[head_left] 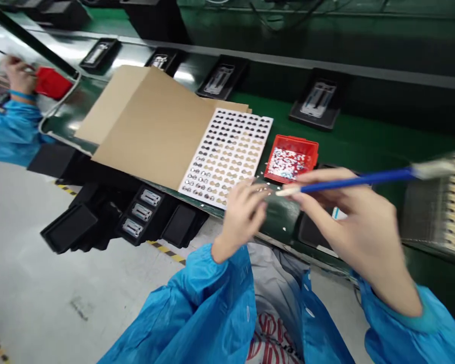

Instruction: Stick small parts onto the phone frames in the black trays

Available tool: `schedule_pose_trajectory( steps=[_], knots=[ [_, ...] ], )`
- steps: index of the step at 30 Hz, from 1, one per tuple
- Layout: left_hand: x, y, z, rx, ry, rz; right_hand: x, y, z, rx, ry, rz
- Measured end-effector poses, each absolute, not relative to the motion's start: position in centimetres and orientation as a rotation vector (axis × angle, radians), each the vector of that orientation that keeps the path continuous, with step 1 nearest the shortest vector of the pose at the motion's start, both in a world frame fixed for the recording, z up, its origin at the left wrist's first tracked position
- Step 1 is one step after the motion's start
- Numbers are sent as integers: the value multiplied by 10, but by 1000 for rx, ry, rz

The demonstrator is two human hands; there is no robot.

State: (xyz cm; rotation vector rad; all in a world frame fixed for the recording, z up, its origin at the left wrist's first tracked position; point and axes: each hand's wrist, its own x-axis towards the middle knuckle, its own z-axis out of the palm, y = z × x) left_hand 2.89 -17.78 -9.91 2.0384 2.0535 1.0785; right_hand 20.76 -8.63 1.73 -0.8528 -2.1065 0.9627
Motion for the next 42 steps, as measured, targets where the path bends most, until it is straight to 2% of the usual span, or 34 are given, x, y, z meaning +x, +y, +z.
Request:
schedule_pose_trajectory(
  steps=[2,5,10,15,17,20,23,25,28,31,36,40,42],
  knots=[
    [-22,-188,-105,1766,2407,1141,156,-63,-4,-703,-2206,1008],
    [-73,-192,-119,1619,2636,1050,74,-33,-43,-634,-2386,930],
    [-88,-192,-130,1692,2658,833,-24,-9,-83,-705,-2594,687],
    [-87,-193,-130,1668,2647,809,-52,-12,-93,-619,-2694,607],
    [-89,-193,-128,1647,2644,819,-45,-14,-90,-610,-2616,710],
    [-87,-192,-118,1591,2600,956,-14,-18,-75,-632,-2306,1116],
    [-70,-190,-98,1490,2401,1366,38,-29,-53,-736,-1975,1538],
    [-50,-185,-85,1388,2152,1658,76,-41,-39,-816,-1812,1662],
    [-10,-172,-72,1272,1836,1887,127,-63,-23,-933,-1649,1621],
    [29,-157,-71,1197,1707,1913,164,-84,-18,-1037,-1552,1418],
    [74,-139,-75,1046,1476,1761,212,-106,-20,-1097,-1482,1122],
    [85,-123,-71,1055,1226,1544,257,-93,-21,-1138,-1448,1177],
    [84,-110,-70,1116,1276,1550,281,-75,-25,-1183,-1418,1190]
  ],
)
